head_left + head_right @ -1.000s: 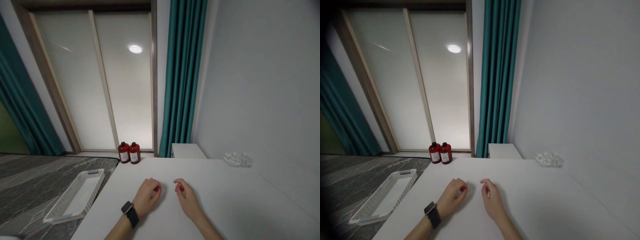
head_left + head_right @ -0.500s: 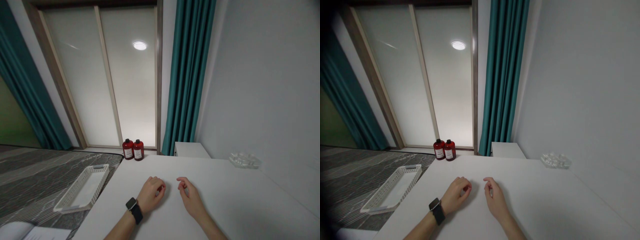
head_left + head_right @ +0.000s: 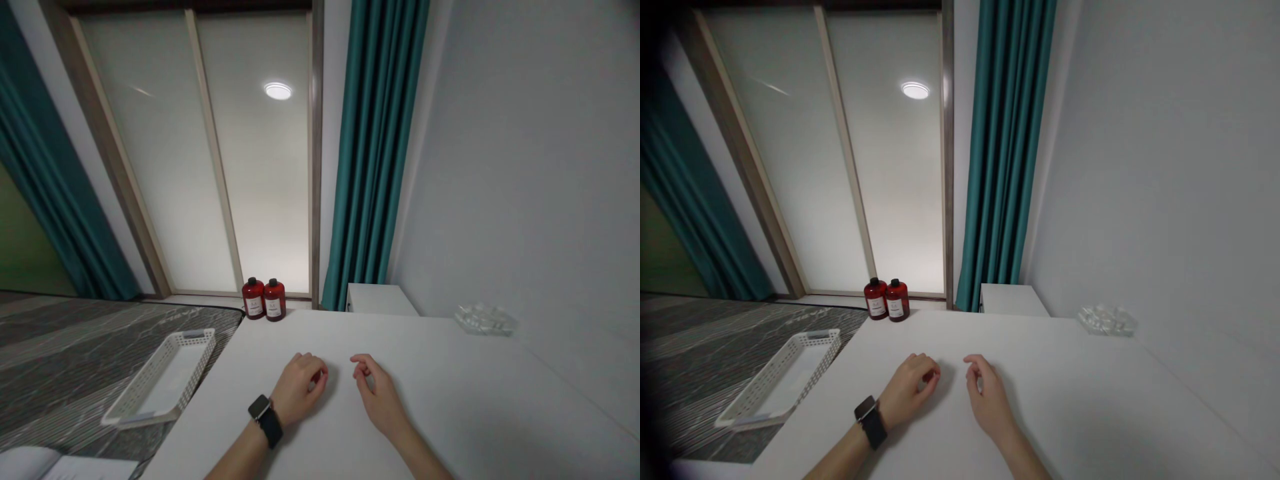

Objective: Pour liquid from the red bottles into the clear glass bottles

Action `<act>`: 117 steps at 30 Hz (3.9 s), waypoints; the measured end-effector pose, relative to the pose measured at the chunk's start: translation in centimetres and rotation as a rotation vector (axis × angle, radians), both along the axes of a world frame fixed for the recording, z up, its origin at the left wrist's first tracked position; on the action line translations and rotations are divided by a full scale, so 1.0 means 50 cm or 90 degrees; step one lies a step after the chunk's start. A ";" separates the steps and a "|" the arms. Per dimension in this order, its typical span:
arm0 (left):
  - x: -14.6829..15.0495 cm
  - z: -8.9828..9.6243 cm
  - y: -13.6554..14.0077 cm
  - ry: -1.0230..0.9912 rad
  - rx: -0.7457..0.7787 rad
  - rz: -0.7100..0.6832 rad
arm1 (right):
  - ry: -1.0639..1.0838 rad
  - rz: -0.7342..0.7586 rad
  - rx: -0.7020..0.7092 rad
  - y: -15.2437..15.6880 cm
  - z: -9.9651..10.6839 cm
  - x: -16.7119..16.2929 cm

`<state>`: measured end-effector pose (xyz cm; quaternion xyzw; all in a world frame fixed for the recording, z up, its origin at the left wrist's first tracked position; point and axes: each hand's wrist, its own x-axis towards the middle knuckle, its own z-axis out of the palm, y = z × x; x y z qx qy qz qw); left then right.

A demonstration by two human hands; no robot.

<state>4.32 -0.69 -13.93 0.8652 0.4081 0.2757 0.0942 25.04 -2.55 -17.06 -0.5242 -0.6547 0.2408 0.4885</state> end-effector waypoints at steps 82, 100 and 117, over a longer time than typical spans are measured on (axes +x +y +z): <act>0.807 -0.032 0.375 -0.055 -0.195 -0.252 | -0.420 -0.363 0.060 0.171 -0.001 0.735; 0.006 0.016 0.163 -0.067 -0.240 -0.136 | -0.383 -0.063 0.163 0.029 0.042 0.066; -0.412 0.018 0.152 -0.160 -0.260 0.124 | -0.322 0.166 0.164 0.165 0.058 -0.333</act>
